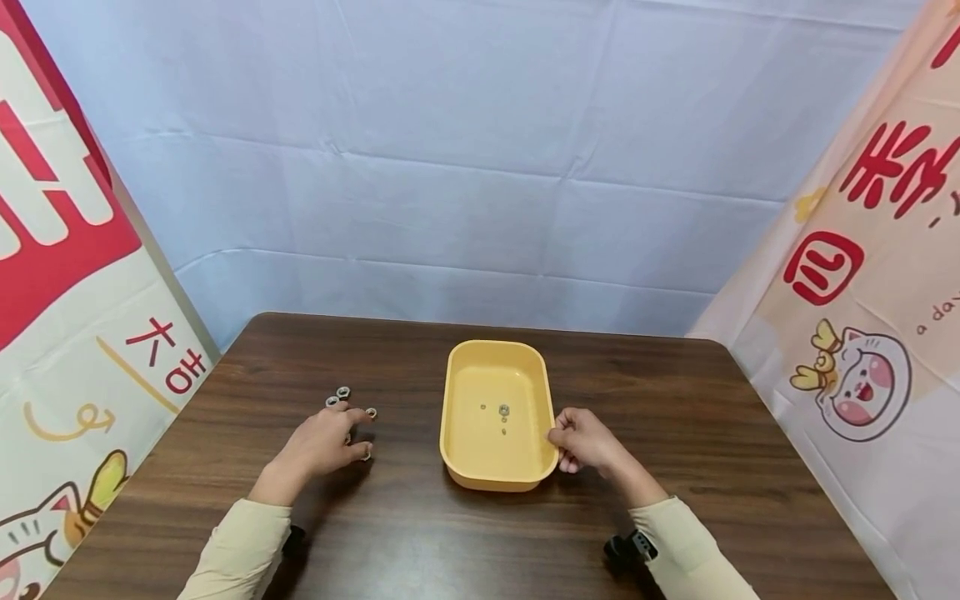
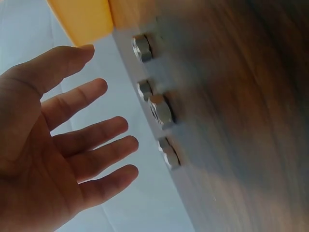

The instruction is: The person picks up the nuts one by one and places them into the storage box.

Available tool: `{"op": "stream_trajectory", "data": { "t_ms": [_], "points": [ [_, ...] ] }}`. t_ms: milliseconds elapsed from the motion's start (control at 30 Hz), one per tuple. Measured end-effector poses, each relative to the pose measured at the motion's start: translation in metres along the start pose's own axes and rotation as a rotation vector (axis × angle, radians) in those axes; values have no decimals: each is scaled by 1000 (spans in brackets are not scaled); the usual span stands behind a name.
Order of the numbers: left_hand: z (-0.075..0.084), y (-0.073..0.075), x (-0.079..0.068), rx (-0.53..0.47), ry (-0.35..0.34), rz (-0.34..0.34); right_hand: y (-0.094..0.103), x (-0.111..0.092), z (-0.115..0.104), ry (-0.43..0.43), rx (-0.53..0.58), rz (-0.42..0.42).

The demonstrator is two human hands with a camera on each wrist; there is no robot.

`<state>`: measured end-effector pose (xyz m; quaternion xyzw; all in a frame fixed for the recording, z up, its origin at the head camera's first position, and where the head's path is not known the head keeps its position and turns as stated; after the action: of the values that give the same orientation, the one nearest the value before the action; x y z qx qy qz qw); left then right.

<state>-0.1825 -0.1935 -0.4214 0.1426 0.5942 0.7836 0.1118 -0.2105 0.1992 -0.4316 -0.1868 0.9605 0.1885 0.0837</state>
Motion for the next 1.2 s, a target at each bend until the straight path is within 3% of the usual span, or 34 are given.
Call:
{"op": "stream_trajectory", "data": {
  "t_ms": [400, 500, 667, 767, 1000, 1200],
  "points": [
    [-23, -2, 0, -197, 15, 1, 1, 2, 0, 1, 14, 2],
    [-26, -1, 0, -243, 78, 10, 1, 2, 1, -7, 18, 1],
    [-31, 0, -2, -334, 271, 21, 1, 4, 2, -14, 22, 3],
    [-33, 0, -5, -405, 347, 26, 2, 4, 2, -13, 19, 3],
    [-37, -3, -9, -591, 439, 20, 1, 3, 2, -9, 21, -9],
    [-41, -9, -10, -774, 469, -84, -1, 2, 1, -10, 26, -16]
  ]
}}
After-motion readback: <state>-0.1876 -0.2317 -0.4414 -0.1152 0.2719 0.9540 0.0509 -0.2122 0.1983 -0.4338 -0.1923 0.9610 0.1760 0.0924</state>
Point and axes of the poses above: each hand's wrist, its own x-axis towards the middle knuckle, its own y-axis out of the back of the hand, z = x × y, the point moved 1 cm from there along x, towards the middle knuckle, and after that the axes turned 1 degree about -z, right-handed, at the moved point
